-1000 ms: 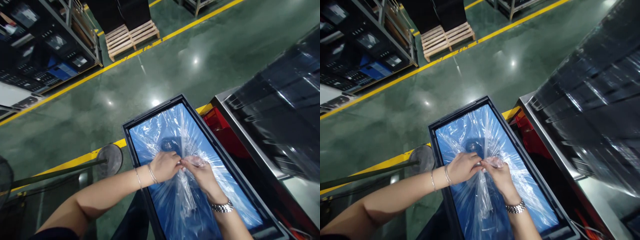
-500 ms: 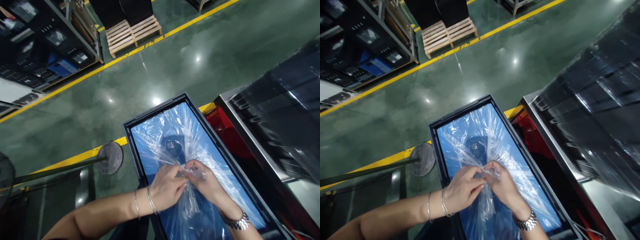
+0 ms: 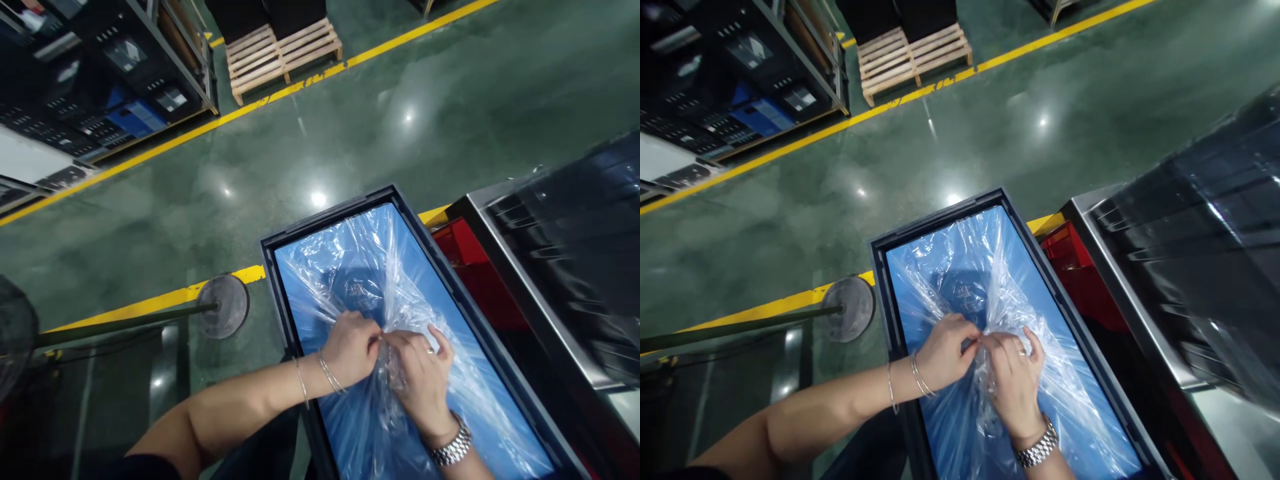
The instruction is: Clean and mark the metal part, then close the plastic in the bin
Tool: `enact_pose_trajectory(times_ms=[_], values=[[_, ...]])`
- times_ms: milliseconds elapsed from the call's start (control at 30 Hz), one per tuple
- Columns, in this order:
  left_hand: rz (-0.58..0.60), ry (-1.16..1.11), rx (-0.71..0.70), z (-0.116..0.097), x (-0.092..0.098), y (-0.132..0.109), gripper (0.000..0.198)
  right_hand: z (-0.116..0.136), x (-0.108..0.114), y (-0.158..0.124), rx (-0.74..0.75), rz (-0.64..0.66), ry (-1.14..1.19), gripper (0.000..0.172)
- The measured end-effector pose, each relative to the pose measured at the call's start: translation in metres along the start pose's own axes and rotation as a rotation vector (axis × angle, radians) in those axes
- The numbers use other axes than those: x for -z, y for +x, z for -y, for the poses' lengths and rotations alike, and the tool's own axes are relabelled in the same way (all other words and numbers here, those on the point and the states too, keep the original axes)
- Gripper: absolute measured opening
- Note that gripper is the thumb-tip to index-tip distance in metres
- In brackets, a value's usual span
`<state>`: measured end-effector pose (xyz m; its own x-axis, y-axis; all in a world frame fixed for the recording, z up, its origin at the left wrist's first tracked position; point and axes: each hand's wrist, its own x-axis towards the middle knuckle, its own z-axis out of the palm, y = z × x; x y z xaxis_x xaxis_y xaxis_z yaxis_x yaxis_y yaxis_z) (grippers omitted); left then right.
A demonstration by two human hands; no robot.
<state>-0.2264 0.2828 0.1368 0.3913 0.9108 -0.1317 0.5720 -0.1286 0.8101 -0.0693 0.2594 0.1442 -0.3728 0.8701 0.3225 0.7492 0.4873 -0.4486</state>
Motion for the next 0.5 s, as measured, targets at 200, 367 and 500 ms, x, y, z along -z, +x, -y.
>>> enact_pose_trajectory(times_ms=[200, 367, 500], values=[[-0.233, -0.037, -0.056, -0.003, -0.003, -0.011, 0.004, -0.002, -0.01, 0.008, -0.056, -0.134, -0.116, 0.029], [-0.042, -0.069, -0.005, 0.002, 0.012, -0.002, 0.022, -0.002, -0.017, 0.01, -0.056, -0.212, -0.081, 0.036], [0.319, -0.198, -0.052, 0.013, 0.03, 0.025, 0.034, -0.006, -0.014, 0.007, 0.027, -0.181, 0.045, 0.024]])
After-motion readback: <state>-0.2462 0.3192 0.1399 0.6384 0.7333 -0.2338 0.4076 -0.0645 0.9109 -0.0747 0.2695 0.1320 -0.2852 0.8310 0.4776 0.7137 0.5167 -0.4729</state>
